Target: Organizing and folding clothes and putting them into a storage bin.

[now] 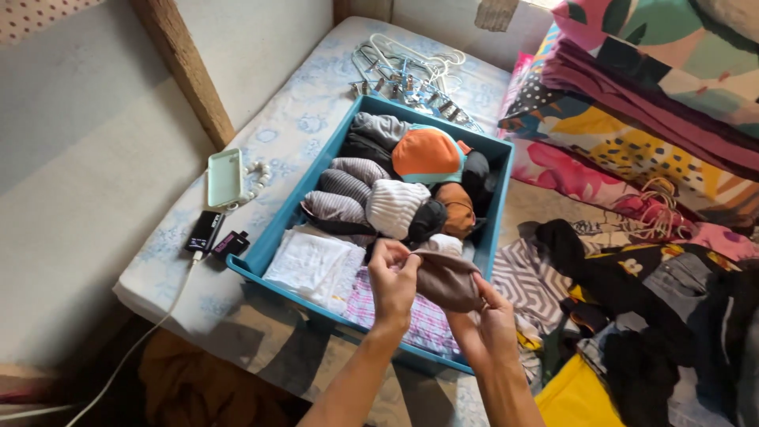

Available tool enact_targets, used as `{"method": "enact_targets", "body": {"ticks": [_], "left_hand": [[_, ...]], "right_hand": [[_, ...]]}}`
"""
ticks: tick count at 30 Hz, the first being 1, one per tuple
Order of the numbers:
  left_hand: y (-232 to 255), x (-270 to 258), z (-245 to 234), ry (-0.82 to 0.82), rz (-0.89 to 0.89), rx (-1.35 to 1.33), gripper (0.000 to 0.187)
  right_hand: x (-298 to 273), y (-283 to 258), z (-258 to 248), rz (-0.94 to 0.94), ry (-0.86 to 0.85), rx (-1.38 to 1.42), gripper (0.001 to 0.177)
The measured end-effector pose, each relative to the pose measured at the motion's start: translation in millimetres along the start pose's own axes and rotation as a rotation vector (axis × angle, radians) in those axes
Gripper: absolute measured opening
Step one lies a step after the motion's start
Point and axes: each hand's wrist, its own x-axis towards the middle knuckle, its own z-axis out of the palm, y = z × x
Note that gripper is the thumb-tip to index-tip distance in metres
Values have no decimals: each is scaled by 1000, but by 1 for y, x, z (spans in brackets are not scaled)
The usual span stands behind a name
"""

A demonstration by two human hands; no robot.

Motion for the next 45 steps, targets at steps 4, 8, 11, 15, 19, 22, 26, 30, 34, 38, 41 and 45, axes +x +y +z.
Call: {"method": "enact_targets", "body": {"ticks": [4, 8, 11, 15, 19, 22, 26, 30, 34, 38, 41, 45], "left_hand": [[-72, 33, -30, 56, -231, -29, 12], [-12, 37, -27, -246, -914, -765, 20], [11, 41, -23, -268, -969, -746, 23], [4, 46, -29, -509, -553, -774, 17], [-35, 56, -30, -584, -207, -358, 22], [-53, 60, -29, -227, -151, -118, 20], [-42, 66, -24, -74, -457, 11, 5], [-22, 81, -25, -174, -950, -598, 26], [-33, 94, -30, -317, -825, -704, 13], [-28, 117, -23, -593, -252, -387, 10], [-18, 126, -11, -342, -191, -365, 12], [-2, 114, 7, -105, -418, -445, 23]], "right_hand": [[24, 5, -19, -41, -178, 13, 33], [19, 9, 1, -114, -273, -171, 36], [41, 13, -10, -137, -241, -319, 39], [107, 14, -76, -204, -87, -339, 30], [79, 9, -24, -132, 102, -76, 31], [67, 13, -16, -145, 121, 111, 28], [54, 18, 1, -370, -194, -113, 19], [62, 14, -7, -539, -332, -344, 18], [74, 17, 26, -372, 76, -471, 18], [90, 17, 39, -318, 26, -548, 20], [86, 27, 62, -452, -55, -581, 21], [74, 42, 55, -815, -159, -971, 12]]}}
